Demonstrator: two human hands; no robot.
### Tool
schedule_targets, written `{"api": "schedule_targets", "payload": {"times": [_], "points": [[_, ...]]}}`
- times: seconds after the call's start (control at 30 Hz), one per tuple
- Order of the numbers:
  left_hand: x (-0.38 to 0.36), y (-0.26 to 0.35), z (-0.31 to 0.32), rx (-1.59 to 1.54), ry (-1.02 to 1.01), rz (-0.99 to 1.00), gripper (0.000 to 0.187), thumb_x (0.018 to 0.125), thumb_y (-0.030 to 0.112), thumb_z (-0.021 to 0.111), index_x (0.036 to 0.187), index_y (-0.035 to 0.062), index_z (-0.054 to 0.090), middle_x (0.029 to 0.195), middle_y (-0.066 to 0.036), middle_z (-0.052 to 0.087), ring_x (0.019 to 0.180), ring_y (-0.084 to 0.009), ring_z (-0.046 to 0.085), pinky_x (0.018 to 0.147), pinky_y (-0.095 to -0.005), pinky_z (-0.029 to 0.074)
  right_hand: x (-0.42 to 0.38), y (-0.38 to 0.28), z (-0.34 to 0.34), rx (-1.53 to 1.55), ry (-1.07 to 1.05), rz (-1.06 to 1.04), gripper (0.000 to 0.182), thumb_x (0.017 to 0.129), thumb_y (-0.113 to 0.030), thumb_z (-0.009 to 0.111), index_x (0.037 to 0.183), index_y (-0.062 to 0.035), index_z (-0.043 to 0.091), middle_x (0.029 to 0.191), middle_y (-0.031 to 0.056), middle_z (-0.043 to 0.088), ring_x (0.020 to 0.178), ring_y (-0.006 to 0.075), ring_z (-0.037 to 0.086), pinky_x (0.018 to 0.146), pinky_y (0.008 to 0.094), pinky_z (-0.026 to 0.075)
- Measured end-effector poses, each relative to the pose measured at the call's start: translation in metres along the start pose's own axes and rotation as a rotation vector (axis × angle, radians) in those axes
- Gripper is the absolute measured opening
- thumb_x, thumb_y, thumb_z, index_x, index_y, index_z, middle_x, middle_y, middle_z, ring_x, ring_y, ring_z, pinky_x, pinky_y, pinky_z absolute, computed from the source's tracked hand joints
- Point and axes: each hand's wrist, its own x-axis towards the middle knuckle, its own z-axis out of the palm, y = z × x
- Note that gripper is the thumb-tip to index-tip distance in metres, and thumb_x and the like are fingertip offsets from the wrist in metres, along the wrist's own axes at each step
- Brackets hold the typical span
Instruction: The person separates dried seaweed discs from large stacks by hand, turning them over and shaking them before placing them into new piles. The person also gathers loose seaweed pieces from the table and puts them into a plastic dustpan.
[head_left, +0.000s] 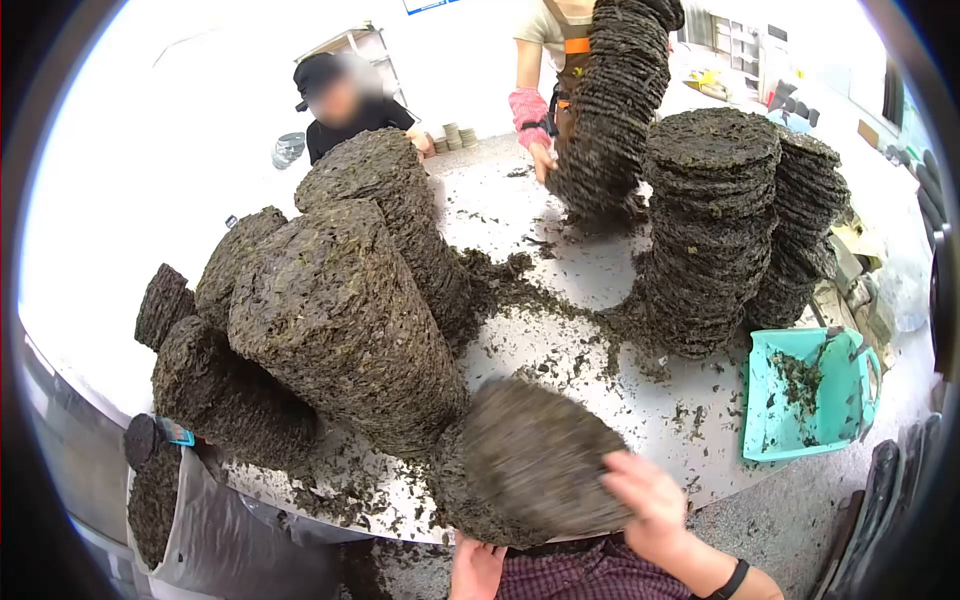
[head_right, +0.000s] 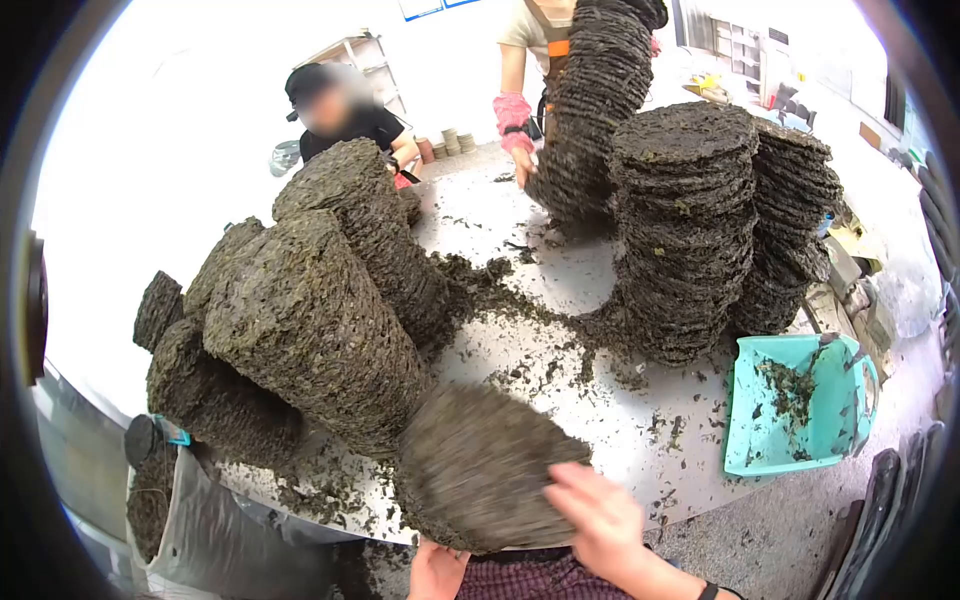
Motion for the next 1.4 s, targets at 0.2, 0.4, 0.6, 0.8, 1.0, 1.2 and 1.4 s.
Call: {"api": "schedule_targets", "payload": {"times": [0.2, 0.4, 0.6, 0.8, 1.0, 1.2, 1.4], "points": [[-0.024, 0.007, 0.026, 0.02, -0.034, 0.068, 0.091, 0.092, 0.06, 0.053, 0.156, 0.0251, 0.0, 0.16, -0.011, 0.017, 0.145, -0.0344, 0.022, 0.116, -0.0573, 0.016, 0.003, -0.013, 0.024, 0.113, -0.125, 0.055, 0.056, 0.062, 0.011, 0.057, 0.114, -0.0067, 0.066, 0.119, 0.0118, 0.067, 0.107, 0.0293, 0.067, 0.093, 0.0404, 0.055], [-0.006, -0.006, 0.014, 0.261, 0.053, 0.117, 0.113, 0.085, 0.029, 0.073, 0.154, 0.028, -0.016, 0.161, -0.008, 0.011, 0.147, -0.0306, 0.016, 0.117, -0.0544, 0.011, -0.013, -0.016, 0.024, 0.258, -0.113, 0.207, 0.058, 0.063, 0.015, 0.052, 0.116, -0.0038, 0.065, 0.12, 0.0154, 0.067, 0.109, 0.0306, 0.066, 0.093, 0.0377, 0.053], [0.003, -0.005, 0.0, 0.296, 0.136, 0.095, 0.124, 0.08, 0.015, 0.077, 0.152, 0.0268, -0.024, 0.161, -0.012, 0.009, 0.147, -0.0307, 0.015, 0.118, -0.054, 0.008, -0.029, 0.051, -0.007, 0.81, 0.569, 1.009, 0.041, 0.098, -0.015, 0.056, 0.135, -0.0012, 0.046, 0.129, 0.0088, 0.054, 0.116, 0.0167, 0.051, 0.095, 0.0317, 0.041], [0.001, -0.006, 0.005, 0.247, 0.123, 0.117, 0.124, 0.081, 0.011, 0.076, 0.151, 0.0275, -0.025, 0.161, -0.014, 0.005, 0.148, -0.0317, 0.013, 0.119, -0.0535, 0.004, -0.064, 0.076, 0.015, 0.324, 0.471, 0.827, 0.06, 0.09, -0.017, 0.064, 0.145, -0.009, 0.039, 0.149, 0.0137, 0.034, 0.137, 0.0275, 0.033, 0.114, 0.0423, 0.025], [-0.007, -0.001, 0.026, 0.231, 0.132, 0.132, 0.112, 0.082, 0.008, 0.073, 0.155, 0.0223, -0.01, 0.154, -0.013, 0.026, 0.138, -0.0332, 0.032, 0.112, -0.051, 0.03, -0.047, -0.007, 0.034, -0.141, -0.424, 0.094, 0.072, 0.079, -0.04, 0.075, 0.142, -0.0203, 0.047, 0.152, 0.0121, 0.035, 0.141, 0.0337, 0.032, 0.112, 0.0647, 0.012], [-0.006, 0.001, 0.01, -0.087, 0.01, 0.076, 0.091, 0.088, 0.02, 0.07, 0.156, 0.0186, 0.009, 0.153, -0.012, 0.031, 0.137, -0.033, 0.036, 0.112, -0.0479, 0.032, -0.039, 0.004, 0.038, -0.072, -0.55, -0.068, 0.071, 0.078, -0.014, 0.069, 0.144, -0.014, 0.045, 0.152, 0.0115, 0.038, 0.141, 0.0292, 0.037, 0.114, 0.054, 0.026], [0.002, -0.001, 0.007, 0.208, 0.212, 0.069, 0.083, 0.089, 0.016, 0.07, 0.155, 0.0185, 0.019, 0.137, -0.008, 0.05, 0.122, -0.0272, 0.05, 0.101, -0.0449, 0.042, -0.039, 0.032, 0.024, 0.262, 0.059, 0.407, 0.054, 0.084, 0.002, 0.057, 0.137, -0.0021, 0.048, 0.138, 0.0174, 0.053, 0.129, 0.029, 0.05, 0.112, 0.042, 0.032]]}}
